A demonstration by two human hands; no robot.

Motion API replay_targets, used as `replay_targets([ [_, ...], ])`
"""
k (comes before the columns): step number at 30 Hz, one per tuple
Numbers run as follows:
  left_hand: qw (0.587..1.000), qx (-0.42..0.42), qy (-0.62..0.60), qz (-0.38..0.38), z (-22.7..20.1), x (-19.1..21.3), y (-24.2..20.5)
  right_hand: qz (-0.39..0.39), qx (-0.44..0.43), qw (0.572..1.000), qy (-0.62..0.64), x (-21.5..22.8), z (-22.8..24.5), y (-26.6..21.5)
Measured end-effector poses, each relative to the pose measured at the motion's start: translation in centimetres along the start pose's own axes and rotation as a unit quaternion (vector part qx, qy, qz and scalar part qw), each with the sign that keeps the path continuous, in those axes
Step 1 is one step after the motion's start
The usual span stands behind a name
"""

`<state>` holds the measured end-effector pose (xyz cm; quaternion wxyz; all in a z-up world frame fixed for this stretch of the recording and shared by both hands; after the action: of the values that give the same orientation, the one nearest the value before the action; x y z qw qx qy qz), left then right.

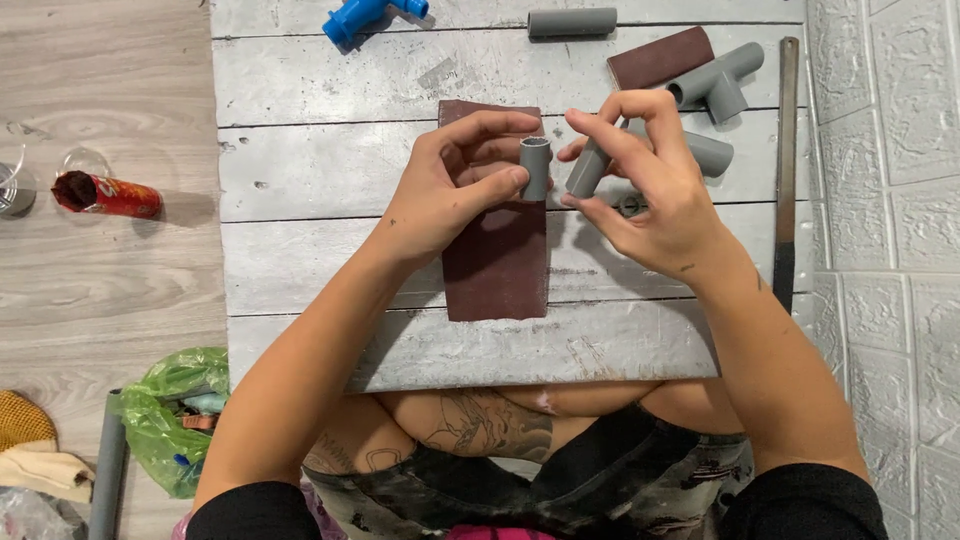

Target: Sanding the edges and surfaces of PVC pipe segments and fittings using sandpaper to prepare them for assembly.

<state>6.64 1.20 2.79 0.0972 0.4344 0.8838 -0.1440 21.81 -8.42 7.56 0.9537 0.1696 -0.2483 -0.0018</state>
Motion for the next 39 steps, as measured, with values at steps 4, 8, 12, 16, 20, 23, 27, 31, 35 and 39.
replay_targets([
  [4,0.999,-0.027,0.016,0.013,-0.4,-0.2,0.0,-0.03,0.133,0.985,-0.108,0.0,0.0,-0.7],
  [8,0.999,-0.035,0.027,0.016,-0.5,-0.2,0.0,-0.058,0.16,0.98,-0.1,-0.2,-0.8,-1.2],
  [12,0.999,-0.038,0.014,0.025,-0.5,-0.3,0.0,-0.067,0.164,0.978,-0.114,-0.1,-0.7,-1.1],
  [16,0.999,-0.037,0.015,0.024,-0.5,-0.3,0.0,-0.078,0.176,0.975,-0.115,-0.1,-0.6,-1.2],
  [20,0.998,-0.049,0.019,0.037,-0.7,-0.4,-0.1,-0.081,0.187,0.972,-0.114,0.0,-0.5,-1.3],
  [23,0.997,-0.057,0.021,0.04,-0.6,-0.3,-0.1,-0.091,0.198,0.969,-0.115,0.0,-0.2,-1.2],
  [27,0.996,-0.039,-0.037,0.078,1.0,0.0,0.4,-0.117,0.284,0.95,-0.061,0.1,0.9,-0.1],
  [31,0.995,-0.038,-0.036,0.08,1.1,0.0,0.5,-0.113,0.288,0.95,-0.049,0.2,0.5,-0.3],
  [35,0.995,-0.038,-0.04,0.086,1.2,0.0,0.5,-0.103,0.279,0.954,-0.032,0.4,0.7,-0.3],
  [39,0.994,-0.046,-0.047,0.09,0.9,-0.2,0.4,-0.104,0.276,0.955,-0.026,0.3,0.4,-0.5],
])
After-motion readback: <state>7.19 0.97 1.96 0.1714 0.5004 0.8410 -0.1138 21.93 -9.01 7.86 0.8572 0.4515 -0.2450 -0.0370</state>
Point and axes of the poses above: each hand's wrist, its own y-axis towards the middle knuckle, its own x-axis out of the back of the hand, z = x × y, the point moved 6 cm from there along y, towards the middle knuckle, and after that the axes turned 5 degrees about x, right-handed, at the moved point
